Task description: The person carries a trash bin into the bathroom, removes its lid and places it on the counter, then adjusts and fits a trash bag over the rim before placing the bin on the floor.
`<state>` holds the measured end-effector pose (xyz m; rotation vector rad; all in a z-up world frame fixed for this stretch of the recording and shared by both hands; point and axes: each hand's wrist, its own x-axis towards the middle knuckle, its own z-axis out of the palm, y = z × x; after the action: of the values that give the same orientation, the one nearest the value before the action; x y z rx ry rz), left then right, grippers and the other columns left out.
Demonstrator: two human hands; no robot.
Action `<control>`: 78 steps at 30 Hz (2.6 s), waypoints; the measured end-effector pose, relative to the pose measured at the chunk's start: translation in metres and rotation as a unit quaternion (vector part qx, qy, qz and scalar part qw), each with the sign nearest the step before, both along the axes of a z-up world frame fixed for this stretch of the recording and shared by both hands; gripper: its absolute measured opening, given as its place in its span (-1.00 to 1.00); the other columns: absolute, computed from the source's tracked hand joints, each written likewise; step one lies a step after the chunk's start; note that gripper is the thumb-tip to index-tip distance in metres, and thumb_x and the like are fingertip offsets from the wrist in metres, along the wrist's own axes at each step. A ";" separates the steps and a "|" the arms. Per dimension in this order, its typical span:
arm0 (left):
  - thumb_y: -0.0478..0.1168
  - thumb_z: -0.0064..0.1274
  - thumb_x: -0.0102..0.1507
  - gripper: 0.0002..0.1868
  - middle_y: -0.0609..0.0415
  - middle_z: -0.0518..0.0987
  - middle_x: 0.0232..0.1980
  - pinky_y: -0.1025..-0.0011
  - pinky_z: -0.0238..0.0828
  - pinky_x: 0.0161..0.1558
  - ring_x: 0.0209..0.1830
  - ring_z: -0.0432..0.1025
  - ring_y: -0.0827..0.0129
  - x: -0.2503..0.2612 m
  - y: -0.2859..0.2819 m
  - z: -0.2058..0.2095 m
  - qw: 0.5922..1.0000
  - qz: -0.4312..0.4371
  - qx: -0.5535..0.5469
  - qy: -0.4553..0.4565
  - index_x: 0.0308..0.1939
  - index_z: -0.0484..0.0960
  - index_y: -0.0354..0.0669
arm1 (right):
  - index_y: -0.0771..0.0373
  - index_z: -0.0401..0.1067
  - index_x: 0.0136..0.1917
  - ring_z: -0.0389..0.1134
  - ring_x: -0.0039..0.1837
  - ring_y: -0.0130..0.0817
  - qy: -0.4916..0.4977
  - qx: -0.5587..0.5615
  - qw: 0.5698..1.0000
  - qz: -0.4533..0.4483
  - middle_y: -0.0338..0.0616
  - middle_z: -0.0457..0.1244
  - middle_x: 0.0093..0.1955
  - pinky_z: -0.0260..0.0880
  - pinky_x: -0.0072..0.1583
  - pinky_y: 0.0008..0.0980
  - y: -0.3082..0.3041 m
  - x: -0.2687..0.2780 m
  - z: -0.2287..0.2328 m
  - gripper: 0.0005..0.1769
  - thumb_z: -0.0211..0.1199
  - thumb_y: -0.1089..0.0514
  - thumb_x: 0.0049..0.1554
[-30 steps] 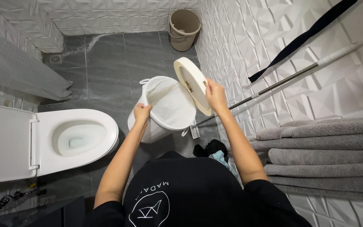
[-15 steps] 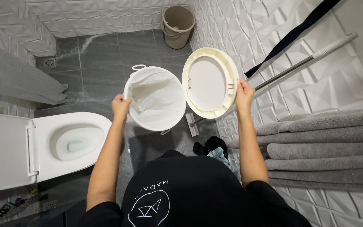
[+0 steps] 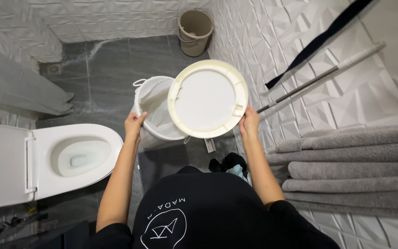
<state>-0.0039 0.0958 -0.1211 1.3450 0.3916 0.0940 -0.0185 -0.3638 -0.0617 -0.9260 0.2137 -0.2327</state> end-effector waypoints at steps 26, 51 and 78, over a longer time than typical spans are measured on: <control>-0.13 0.12 0.32 -0.80 0.22 0.51 -0.41 0.52 0.27 -0.35 -0.46 0.32 0.55 -0.428 0.019 -0.020 0.913 0.391 -0.116 -0.018 -0.33 0.53 -0.13 | 0.12 0.02 0.66 0.40 0.24 -0.24 -0.031 -0.081 0.814 0.575 0.02 0.26 0.38 0.51 0.14 -0.26 0.228 -0.064 0.082 -0.29 -0.01 0.40 0.29; -0.20 0.19 0.29 -0.72 0.27 0.34 -0.49 0.49 0.02 -0.45 -0.52 0.19 0.57 -0.785 -0.131 -0.043 0.692 0.712 -0.114 -0.027 -0.47 0.44 -0.07 | -0.03 -0.14 0.64 0.26 -0.28 -0.44 -0.009 -0.020 0.644 0.765 -0.09 0.32 -0.04 0.21 -0.31 -0.45 0.572 -0.465 0.022 -0.15 0.02 0.40 0.18; -0.16 0.17 0.29 -0.73 0.24 0.39 -0.47 0.50 0.17 -0.39 -0.50 0.25 0.55 -0.767 -0.114 -0.030 0.634 0.751 -0.177 -0.052 -0.44 0.45 -0.09 | -0.16 -0.53 0.66 0.31 0.13 -0.21 0.015 -0.178 0.532 0.827 0.10 0.22 0.29 0.48 0.18 -0.07 0.611 -0.480 -0.029 -0.02 -0.02 0.34 0.24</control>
<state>-0.7714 -0.0182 -0.1510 0.2808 1.2818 1.4110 -0.4987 0.2468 -0.0904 -1.1713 -0.7803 1.6071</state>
